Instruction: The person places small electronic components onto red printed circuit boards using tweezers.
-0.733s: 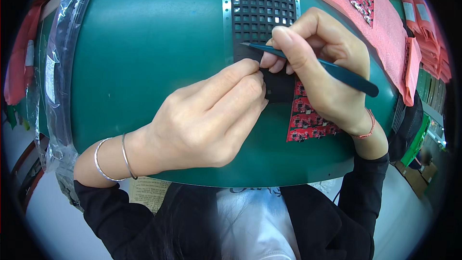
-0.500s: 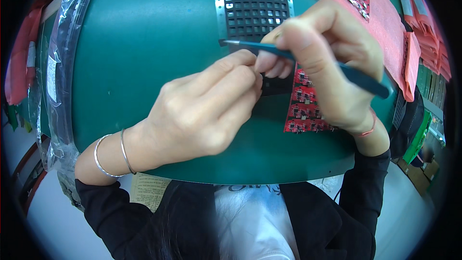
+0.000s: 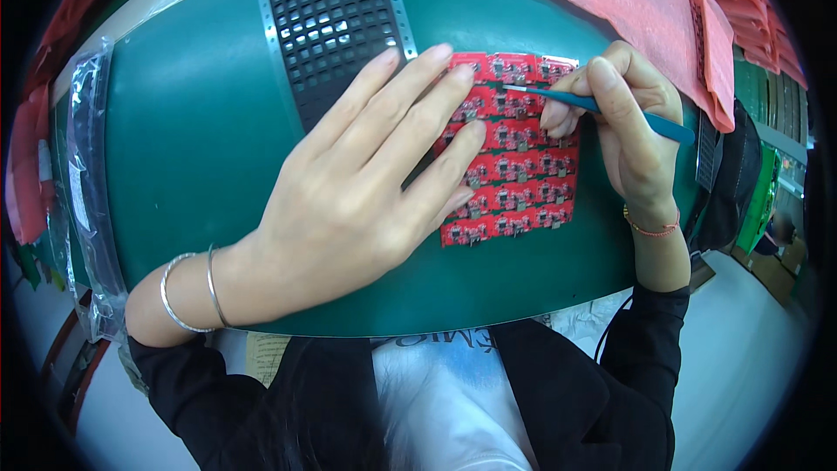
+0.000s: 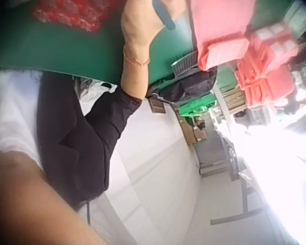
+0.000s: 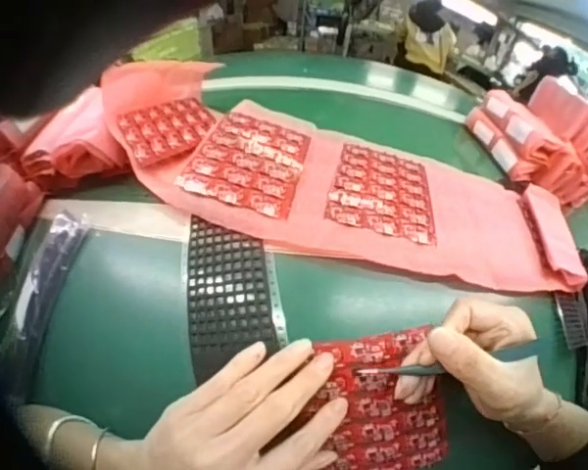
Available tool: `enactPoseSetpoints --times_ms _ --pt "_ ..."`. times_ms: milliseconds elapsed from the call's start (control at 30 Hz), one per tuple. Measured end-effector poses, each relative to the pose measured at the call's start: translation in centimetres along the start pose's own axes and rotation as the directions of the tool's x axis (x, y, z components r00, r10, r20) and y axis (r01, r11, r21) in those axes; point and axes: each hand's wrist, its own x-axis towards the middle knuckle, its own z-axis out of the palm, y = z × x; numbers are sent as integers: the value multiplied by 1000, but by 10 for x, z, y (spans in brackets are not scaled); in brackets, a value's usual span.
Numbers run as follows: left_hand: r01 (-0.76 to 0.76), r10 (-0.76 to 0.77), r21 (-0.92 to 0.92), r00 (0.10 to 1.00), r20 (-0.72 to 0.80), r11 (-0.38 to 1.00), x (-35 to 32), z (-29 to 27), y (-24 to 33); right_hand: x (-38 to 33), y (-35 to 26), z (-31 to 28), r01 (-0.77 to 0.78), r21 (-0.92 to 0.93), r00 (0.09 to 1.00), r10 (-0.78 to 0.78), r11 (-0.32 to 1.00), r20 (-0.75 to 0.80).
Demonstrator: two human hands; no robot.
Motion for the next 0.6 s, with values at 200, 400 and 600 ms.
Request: enactPoseSetpoints --times_ms 200,400,600 --pt "20 -22 -31 999 -39 999 -8 2 14 -11 -5 8 -8 -109 1000 4 994 -28" --pt "-22 26 81 999 -46 996 -11 8 4 -9 -5 14 -51 -157 999 51 986 -4" --pt "26 -22 68 998 -62 997 -12 9 5 -8 -2 15 -46 -135 999 45 990 -17"
